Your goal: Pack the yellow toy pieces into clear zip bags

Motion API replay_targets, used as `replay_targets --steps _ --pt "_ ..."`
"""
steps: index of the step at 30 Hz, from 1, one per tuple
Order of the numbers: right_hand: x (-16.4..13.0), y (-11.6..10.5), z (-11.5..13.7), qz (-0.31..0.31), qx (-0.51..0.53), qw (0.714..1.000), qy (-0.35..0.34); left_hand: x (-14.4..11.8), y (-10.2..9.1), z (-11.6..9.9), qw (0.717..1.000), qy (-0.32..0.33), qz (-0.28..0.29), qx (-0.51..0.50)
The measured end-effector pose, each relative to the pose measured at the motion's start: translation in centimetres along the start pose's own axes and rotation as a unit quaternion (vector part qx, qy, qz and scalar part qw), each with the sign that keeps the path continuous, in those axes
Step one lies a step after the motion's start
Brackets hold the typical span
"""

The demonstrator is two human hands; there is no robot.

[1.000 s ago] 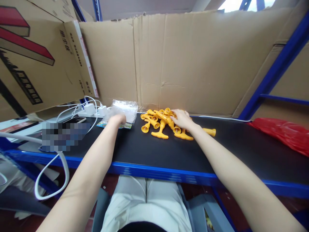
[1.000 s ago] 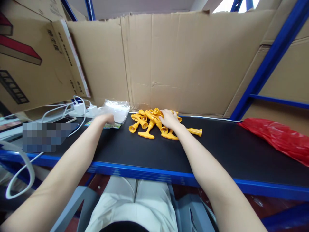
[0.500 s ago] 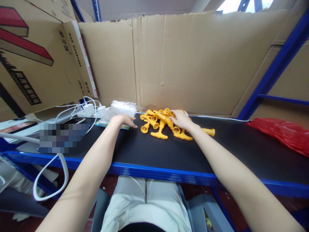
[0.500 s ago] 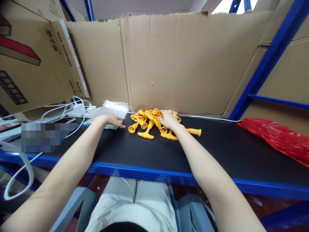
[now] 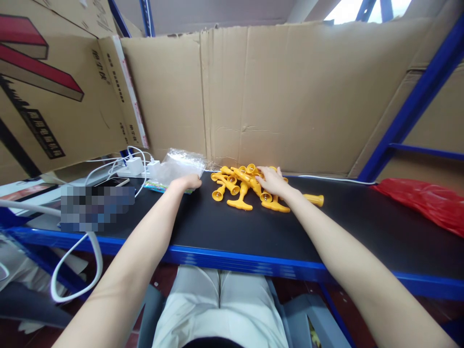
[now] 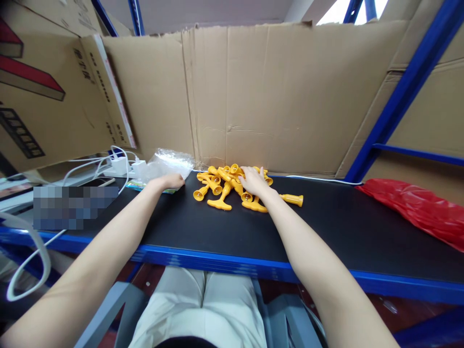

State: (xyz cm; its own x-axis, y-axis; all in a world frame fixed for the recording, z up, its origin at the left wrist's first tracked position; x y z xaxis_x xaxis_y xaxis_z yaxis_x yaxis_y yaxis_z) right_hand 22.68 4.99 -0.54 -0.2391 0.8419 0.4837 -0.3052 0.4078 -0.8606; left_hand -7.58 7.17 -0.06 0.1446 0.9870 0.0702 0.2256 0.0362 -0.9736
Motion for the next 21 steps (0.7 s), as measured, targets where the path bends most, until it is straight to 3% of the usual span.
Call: replay_targets --steps 4,8,11,13,15,17,21 --pt "0.0 0.4 -0.2 -0.011 0.020 1.000 -0.001 0.5 0.7 0.3 0.997 -0.008 0.036 0.062" --pt "0.0 0.3 -0.1 -0.026 0.024 0.999 -0.020 0.4 0.7 -0.2 0.998 0.006 0.021 0.065" --pt "0.0 -1.1 0.0 -0.065 0.006 0.997 -0.033 -0.1 0.3 -1.2 0.997 0.064 -0.013 0.033" --pt "-0.1 -2.6 -0.1 -0.095 -0.019 0.995 -0.003 -0.6 -0.2 -2.3 0.992 0.119 -0.033 0.013" --pt "-0.1 -4.2 -0.4 -0.087 -0.063 0.992 0.070 -1.3 -0.7 -3.5 0.987 0.160 -0.031 -0.006" --pt "-0.2 -5.3 -0.9 -0.016 -0.109 0.982 0.153 -1.9 -0.9 -4.6 0.981 0.194 0.001 -0.017" --pt "-0.7 -5.4 -2.6 0.224 -0.116 0.931 0.264 -2.9 -1.2 -6.3 0.973 0.224 0.053 -0.027"
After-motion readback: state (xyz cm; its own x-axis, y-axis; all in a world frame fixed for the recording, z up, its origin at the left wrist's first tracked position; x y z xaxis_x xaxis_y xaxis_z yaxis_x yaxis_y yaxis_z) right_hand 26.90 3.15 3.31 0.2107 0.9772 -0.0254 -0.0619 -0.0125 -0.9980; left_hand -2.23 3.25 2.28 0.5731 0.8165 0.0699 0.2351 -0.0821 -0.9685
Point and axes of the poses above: each hand's wrist, its own x-axis towards the middle knuckle, its own y-axis out of the palm, z = x × y, the point moved 2 cm from there along x, towards the middle knuckle, and after that the axes turned 1 degree about -y, right-handed, at the moved point
